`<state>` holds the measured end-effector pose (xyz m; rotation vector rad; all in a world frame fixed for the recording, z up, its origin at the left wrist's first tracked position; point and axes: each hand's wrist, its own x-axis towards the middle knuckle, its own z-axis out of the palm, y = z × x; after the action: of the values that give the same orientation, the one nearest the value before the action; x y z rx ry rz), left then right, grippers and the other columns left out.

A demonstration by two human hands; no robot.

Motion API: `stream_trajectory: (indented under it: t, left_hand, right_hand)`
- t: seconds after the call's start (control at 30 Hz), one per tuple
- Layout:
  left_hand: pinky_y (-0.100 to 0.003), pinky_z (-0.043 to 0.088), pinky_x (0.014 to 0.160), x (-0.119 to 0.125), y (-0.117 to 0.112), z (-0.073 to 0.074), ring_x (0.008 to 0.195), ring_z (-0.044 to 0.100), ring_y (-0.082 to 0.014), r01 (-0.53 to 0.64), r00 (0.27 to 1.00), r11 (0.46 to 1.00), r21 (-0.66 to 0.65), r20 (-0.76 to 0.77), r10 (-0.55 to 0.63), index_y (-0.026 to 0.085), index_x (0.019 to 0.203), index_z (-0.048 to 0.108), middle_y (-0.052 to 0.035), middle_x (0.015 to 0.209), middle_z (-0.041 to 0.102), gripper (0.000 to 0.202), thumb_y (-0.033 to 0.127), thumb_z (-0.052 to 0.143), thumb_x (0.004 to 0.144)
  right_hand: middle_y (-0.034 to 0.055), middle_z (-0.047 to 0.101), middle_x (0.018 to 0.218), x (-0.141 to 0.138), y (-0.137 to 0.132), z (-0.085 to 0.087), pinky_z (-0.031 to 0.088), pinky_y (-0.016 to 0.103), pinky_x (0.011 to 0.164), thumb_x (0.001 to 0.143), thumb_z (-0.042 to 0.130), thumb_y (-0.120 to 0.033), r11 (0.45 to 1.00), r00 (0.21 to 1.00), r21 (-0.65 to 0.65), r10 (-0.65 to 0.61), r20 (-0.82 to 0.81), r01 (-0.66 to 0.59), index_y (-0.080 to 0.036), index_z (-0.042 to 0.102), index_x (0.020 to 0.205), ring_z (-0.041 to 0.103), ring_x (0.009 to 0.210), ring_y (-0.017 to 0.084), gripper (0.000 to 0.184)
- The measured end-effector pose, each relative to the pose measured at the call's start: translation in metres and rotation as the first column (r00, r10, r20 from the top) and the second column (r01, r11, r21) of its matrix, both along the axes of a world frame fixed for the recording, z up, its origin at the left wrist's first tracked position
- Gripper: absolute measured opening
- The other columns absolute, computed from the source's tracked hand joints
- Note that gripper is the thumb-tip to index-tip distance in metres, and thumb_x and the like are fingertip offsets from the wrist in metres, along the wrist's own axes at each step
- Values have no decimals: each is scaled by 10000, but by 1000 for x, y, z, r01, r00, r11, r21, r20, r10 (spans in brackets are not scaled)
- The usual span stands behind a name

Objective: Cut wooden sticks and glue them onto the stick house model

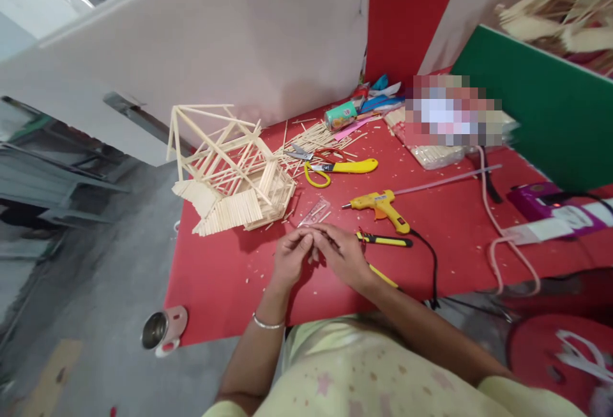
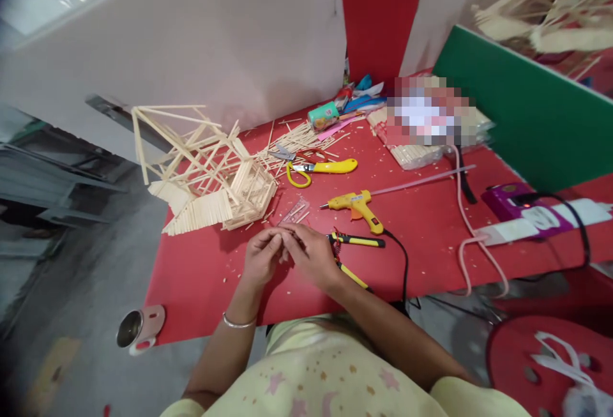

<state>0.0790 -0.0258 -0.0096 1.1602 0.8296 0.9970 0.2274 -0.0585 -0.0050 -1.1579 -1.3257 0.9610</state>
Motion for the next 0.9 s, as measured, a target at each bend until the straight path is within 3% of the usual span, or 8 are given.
stream_trajectory:
  t: [0.13,0.43,0.63,0.77,0.9]
  left_hand:
    - [-223,459,542,-3,-3,1,522,577,-104,-80,988,991,106,-123,93,163,1035,765,6,617,655,274,416,699,951]
    - [-240,525,608,-10,-3,13,596,623,-116,-109,925,954,279,-324,200,172,924,773,-22,736,700,270,407,649,976]
    - [-230,507,610,-11,-3,15,600,614,-118,-114,910,941,319,-346,228,174,898,766,-27,740,696,289,414,632,984]
    - [-226,496,608,-10,-2,15,571,597,-108,-88,931,955,285,-317,180,171,893,758,-7,690,673,273,379,617,1000]
    - [-234,502,624,-11,-2,15,598,611,-113,-69,926,951,302,-335,174,175,895,752,-10,724,680,249,355,616,1001]
  right_hand:
    - [-3,710,784,-1,3,-1,533,268,740,1059,516,-429,997,993,-41,57,-108,-62,-229,732,1232,651,690,127,340]
    - [25,724,866,-3,6,-7,513,270,798,1060,524,-360,998,999,68,11,47,-14,-223,756,1054,659,816,143,269]
    - [25,728,867,-5,9,-6,517,268,761,1054,532,-381,997,999,73,34,22,-36,-216,743,996,655,789,143,274]
    - [3,677,759,-3,9,-3,499,258,727,1062,512,-385,996,997,40,77,-28,-76,-210,713,895,624,728,132,315]
    - [10,669,764,-2,8,-5,486,262,726,1059,520,-369,996,998,77,46,31,-48,-208,713,877,616,740,136,311]
